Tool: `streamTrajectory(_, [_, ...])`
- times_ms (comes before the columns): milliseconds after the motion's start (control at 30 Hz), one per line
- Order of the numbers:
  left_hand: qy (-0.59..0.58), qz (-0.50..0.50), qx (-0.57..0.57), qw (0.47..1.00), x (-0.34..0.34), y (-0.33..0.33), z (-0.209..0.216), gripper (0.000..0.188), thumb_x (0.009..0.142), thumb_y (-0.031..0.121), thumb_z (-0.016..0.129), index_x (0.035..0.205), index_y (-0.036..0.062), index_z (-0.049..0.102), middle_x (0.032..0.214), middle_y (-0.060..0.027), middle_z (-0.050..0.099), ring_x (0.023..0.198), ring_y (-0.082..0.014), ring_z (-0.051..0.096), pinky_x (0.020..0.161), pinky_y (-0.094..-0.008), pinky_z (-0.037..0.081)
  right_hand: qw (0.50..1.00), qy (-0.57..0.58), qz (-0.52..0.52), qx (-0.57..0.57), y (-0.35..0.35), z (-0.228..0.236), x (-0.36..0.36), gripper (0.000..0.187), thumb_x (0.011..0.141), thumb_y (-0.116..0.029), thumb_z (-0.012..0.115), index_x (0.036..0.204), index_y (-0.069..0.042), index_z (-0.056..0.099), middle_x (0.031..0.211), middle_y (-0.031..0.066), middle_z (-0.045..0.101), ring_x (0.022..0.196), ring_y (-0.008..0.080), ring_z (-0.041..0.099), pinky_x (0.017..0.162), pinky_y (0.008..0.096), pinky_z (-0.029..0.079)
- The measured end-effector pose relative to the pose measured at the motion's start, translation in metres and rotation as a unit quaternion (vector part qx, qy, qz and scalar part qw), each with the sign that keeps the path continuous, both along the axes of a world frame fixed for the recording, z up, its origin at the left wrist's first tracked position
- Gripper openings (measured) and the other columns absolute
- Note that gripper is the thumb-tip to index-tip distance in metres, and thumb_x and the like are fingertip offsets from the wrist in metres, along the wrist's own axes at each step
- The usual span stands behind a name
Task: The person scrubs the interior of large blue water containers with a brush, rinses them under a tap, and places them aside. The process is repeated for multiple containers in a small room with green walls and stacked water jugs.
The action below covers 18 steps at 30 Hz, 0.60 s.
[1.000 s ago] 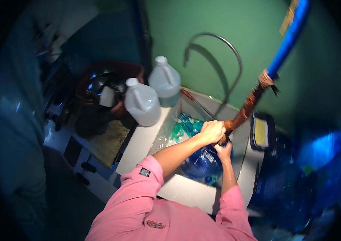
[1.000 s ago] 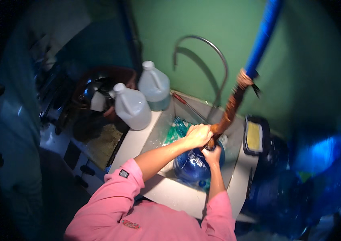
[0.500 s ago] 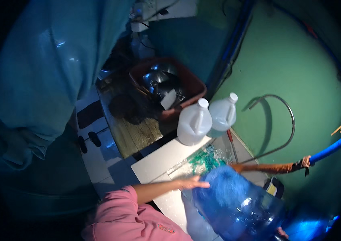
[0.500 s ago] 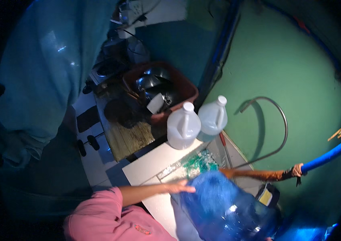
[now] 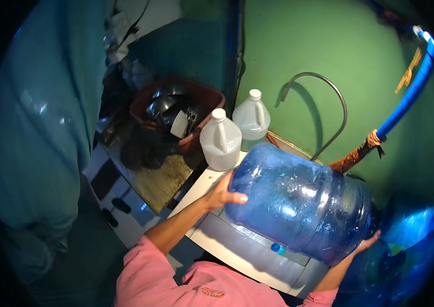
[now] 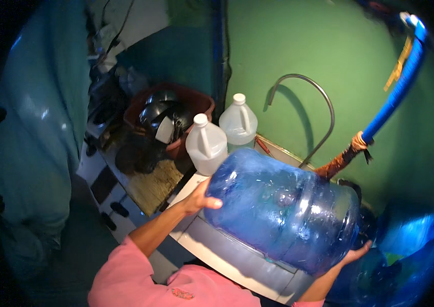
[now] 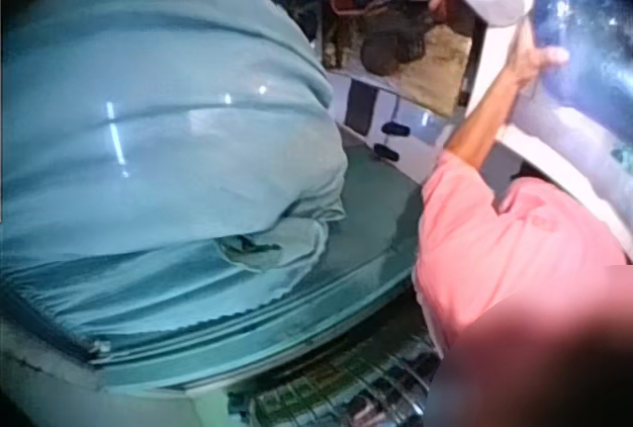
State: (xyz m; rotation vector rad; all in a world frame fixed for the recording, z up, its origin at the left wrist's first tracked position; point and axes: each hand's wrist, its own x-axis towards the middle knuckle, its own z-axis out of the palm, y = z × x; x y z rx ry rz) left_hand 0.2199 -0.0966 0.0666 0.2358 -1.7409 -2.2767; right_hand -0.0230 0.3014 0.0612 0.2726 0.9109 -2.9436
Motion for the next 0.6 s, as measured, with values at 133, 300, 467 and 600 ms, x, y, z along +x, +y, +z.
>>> streamTrajectory(133, [0.041,0.062,-0.217,0.973,0.036,0.005,0.061,0.124,0.062,0.027,0.089,0.158,-0.0019,0.016,0.154,-0.0186,0.034,0.143,-0.0279,0.034,0.119,-0.0369,0.025,0.994,-0.065,0.084,0.002,-0.056,-0.070,0.021,0.054,0.097,-0.050,0.048,0.120,-0.004,0.062,0.114,0.0127,0.065,0.100,0.0275,0.064,0.095,0.0437,0.051])
streamTrajectory(300, [-0.049,0.088,-0.611,0.785,0.076,0.019,0.135,0.124,0.055,0.040,0.089,0.154,-0.0002,0.027,0.150,-0.0239,0.039,0.142,-0.0368,0.038,0.120,-0.0522,0.019,0.963,-0.138,0.232,0.010,-0.116,-0.153,0.061,0.054,0.096,-0.051,0.049,0.122,-0.004,0.062,0.116,0.0131,0.066,0.098,0.0275,0.065,0.092,0.0445,0.052])
streamTrajectory(467, [-0.089,0.065,-0.706,0.699,0.079,0.029,0.182,0.121,0.049,0.043,0.088,0.151,0.0041,0.036,0.148,-0.0196,0.044,0.139,-0.0363,0.042,0.120,-0.0568,0.017,0.900,-0.191,0.391,0.034,-0.178,-0.222,0.096,0.055,0.096,-0.051,0.051,0.123,-0.005,0.061,0.117,0.0135,0.066,0.095,0.0275,0.067,0.089,0.0453,0.054])
streamTrajectory(600, [-0.123,0.070,-0.699,0.701,0.086,0.032,0.195,0.121,0.046,0.044,0.088,0.148,0.0018,0.040,0.150,-0.0181,0.045,0.140,-0.0362,0.041,0.120,-0.0560,0.016,0.839,-0.191,0.508,0.042,-0.225,-0.264,0.122,0.056,0.096,-0.052,0.052,0.125,-0.005,0.061,0.118,0.0138,0.066,0.093,0.0275,0.068,0.087,0.0460,0.055])
